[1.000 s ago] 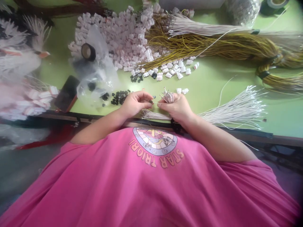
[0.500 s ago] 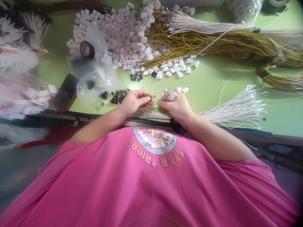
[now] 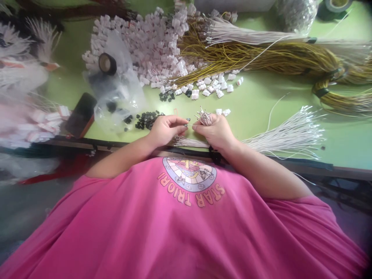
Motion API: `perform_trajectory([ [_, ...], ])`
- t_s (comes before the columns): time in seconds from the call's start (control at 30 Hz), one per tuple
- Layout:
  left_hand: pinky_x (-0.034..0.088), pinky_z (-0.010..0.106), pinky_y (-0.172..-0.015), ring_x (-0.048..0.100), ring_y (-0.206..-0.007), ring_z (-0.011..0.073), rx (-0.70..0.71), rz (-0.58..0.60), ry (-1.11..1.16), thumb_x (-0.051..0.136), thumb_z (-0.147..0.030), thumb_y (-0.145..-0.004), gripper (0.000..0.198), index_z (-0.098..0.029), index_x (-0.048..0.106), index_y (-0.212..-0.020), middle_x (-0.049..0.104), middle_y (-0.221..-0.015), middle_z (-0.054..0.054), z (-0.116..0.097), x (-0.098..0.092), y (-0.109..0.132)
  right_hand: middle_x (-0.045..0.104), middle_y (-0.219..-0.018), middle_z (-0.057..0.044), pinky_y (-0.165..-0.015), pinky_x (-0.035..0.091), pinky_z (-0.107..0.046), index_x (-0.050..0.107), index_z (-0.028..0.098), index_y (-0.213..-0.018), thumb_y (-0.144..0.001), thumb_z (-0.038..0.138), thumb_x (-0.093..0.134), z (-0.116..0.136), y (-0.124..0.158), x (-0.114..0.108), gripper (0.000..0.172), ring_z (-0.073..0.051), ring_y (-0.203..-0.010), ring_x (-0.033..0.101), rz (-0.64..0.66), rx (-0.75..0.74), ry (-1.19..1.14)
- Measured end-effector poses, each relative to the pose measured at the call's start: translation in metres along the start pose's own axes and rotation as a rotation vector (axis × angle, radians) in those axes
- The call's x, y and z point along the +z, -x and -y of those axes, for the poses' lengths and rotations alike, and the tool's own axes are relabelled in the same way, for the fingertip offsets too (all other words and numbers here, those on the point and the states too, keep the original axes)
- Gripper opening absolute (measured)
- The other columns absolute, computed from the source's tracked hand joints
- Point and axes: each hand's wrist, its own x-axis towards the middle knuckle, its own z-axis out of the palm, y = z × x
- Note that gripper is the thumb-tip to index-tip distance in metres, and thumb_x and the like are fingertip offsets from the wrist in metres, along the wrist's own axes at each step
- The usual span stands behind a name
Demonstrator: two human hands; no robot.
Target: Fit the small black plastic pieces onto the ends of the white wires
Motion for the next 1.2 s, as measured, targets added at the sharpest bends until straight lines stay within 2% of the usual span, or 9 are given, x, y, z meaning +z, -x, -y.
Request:
perform_trajectory([
  [0.13, 0.051, 0.024, -0.058, 0.062, -0.059, 0.011, 0.023, -0.043, -0.073, 0.073, -0.024, -0.065, 0.021, -0.014, 0.07, -0.083, 0.069, -0.067, 0.002, -0.002, 0.001, 0.001, 0.054, -0.056, -0.001, -0.048, 0.038, -0.024, 0.064, 0.012, -0.065, -0.063, 0.024, 0.064, -0.001, 0.0, 0.0, 0.011, -0.009, -0.052, 0.045, -0.009, 0.0, -0.006],
  [0.3, 0.051, 0.024, -0.058, 0.062, -0.058, 0.0114, 0.028, -0.039, -0.08, 0.074, -0.026, -0.064, 0.023, -0.014, 0.07, -0.083, 0.069, -0.067, 0.002, 0.0, 0.001, 0.0, 0.054, -0.056, -0.001, -0.049, 0.04, -0.025, 0.063, 0.012, -0.064, -0.063, 0.025, 0.064, 0.0, 0.0, 0.001, 0.013, -0.009, -0.051, 0.045, -0.023, 0.01, 0.004],
  [0.63, 0.052, 0.024, -0.059, 0.062, -0.058, 0.0105, -0.023, -0.03, -0.009, 0.072, -0.021, -0.064, 0.021, -0.015, 0.071, -0.083, 0.069, -0.067, 0.002, -0.002, 0.0, -0.003, 0.053, -0.054, -0.001, -0.047, 0.038, -0.026, 0.065, 0.014, -0.065, -0.063, 0.024, 0.065, -0.001, -0.001, -0.002, 0.011, -0.009, -0.05, 0.045, 0.066, 0.035, -0.041],
  [0.9, 0.053, 0.028, -0.071, 0.065, -0.072, 0.0144, 0.115, 0.044, -0.043, 0.072, -0.023, -0.063, 0.018, -0.015, 0.071, -0.079, 0.071, -0.08, 0.005, 0.003, 0.005, -0.004, 0.054, -0.054, -0.001, -0.047, 0.038, -0.025, 0.061, 0.014, -0.06, -0.061, 0.022, 0.065, -0.002, -0.001, 0.001, 0.009, -0.008, -0.048, 0.045, 0.083, 0.017, -0.058],
  [1.03, 0.052, 0.029, -0.073, 0.065, -0.075, 0.0155, 0.12, 0.046, -0.188, 0.069, -0.025, -0.068, 0.018, -0.015, 0.071, -0.083, 0.071, -0.083, 0.006, 0.001, 0.0, -0.006, 0.057, -0.058, -0.002, -0.049, 0.039, -0.025, 0.065, 0.013, -0.066, -0.064, 0.026, 0.064, -0.001, -0.001, 0.0, 0.014, -0.01, -0.052, 0.048, 0.047, -0.004, 0.003],
  [1.13, 0.049, 0.031, -0.08, 0.062, -0.081, 0.0164, 0.166, 0.057, -0.394, 0.065, -0.024, -0.073, 0.017, -0.016, 0.07, -0.087, 0.069, -0.089, 0.006, -0.01, -0.012, -0.008, 0.059, -0.065, -0.002, -0.058, 0.042, -0.026, 0.064, 0.014, -0.066, -0.066, 0.029, 0.063, -0.003, -0.002, -0.003, 0.015, -0.012, -0.062, 0.052, -0.043, -0.133, 0.067],
  [1.2, 0.046, 0.032, -0.084, 0.06, -0.085, 0.0169, 0.208, 0.071, -0.539, 0.063, -0.019, -0.073, 0.021, -0.017, 0.068, -0.093, 0.067, -0.093, 0.006, -0.019, -0.02, -0.012, 0.058, -0.066, -0.001, -0.06, 0.042, -0.026, 0.064, 0.015, -0.066, -0.066, 0.03, 0.064, -0.005, -0.005, -0.005, 0.015, -0.012, -0.064, 0.052, -0.075, -0.162, 0.042],
])
